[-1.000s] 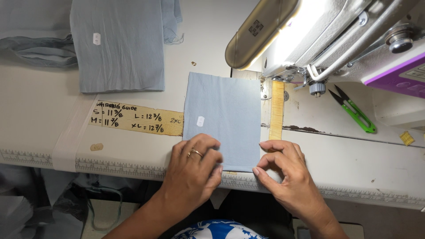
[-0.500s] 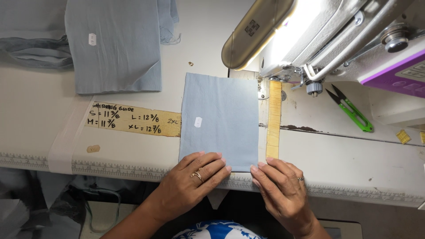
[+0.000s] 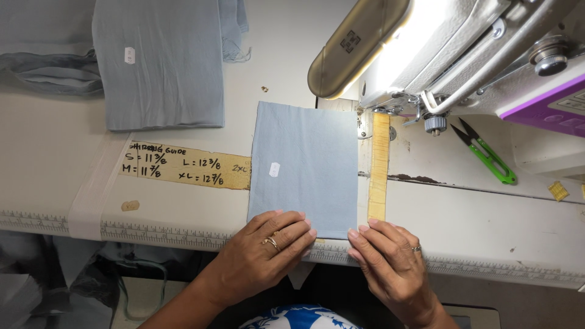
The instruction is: Folding fabric edges and aligning them using a guide on a sewing machine table
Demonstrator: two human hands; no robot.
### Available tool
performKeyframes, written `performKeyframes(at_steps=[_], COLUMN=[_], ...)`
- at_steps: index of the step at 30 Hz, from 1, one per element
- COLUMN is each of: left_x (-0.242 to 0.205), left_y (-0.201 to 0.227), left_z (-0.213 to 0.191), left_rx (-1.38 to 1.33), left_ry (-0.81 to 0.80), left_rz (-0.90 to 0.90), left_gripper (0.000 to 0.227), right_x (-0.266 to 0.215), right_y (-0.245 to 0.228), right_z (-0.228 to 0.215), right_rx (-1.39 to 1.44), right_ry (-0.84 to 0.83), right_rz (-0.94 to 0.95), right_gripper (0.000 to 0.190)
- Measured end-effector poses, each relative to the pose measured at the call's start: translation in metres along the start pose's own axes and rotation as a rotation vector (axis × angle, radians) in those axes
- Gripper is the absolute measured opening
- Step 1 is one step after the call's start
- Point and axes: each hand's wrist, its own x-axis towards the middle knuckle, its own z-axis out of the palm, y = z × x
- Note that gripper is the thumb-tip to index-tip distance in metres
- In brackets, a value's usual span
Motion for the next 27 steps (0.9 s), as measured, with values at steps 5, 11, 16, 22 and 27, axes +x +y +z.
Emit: performKeyframes(at_steps=[5,11,16,22,27], left_x=[-0.004,0.002,0.012,0.025,0.032], left_y=[0.003,0.005,0.014,0.004,-0.015], left_z=[-0.002,-0.003,0.001,0.014,0.02], left_rx=[0.007,0.267,0.168,0.102,0.053], left_ry=[0.01,0.005,-0.086,-0.156,-0.298], left_rz=[-0.017,0.076,-0.159,-0.355,-0.428], left_gripper=[0.019,0.02,0.007,0.012,0.014], right_x=[0.006,0.007,0.019,0.033,0.034], right_y=[-0.001,0.003,0.004,0.008,0.02], right_z=[-0.005,-0.004,-0.008,-0.009,0.0], right_rx=[0.069,0.02,0.176,0.303,0.307], right_ry=[0.003,-0.007,-0.061,-0.202,-0.25], right_rz=[0.022,-0.062,0.108,0.385,0.519], right_gripper=[0.024,0.02,0.014,0.011,0.011])
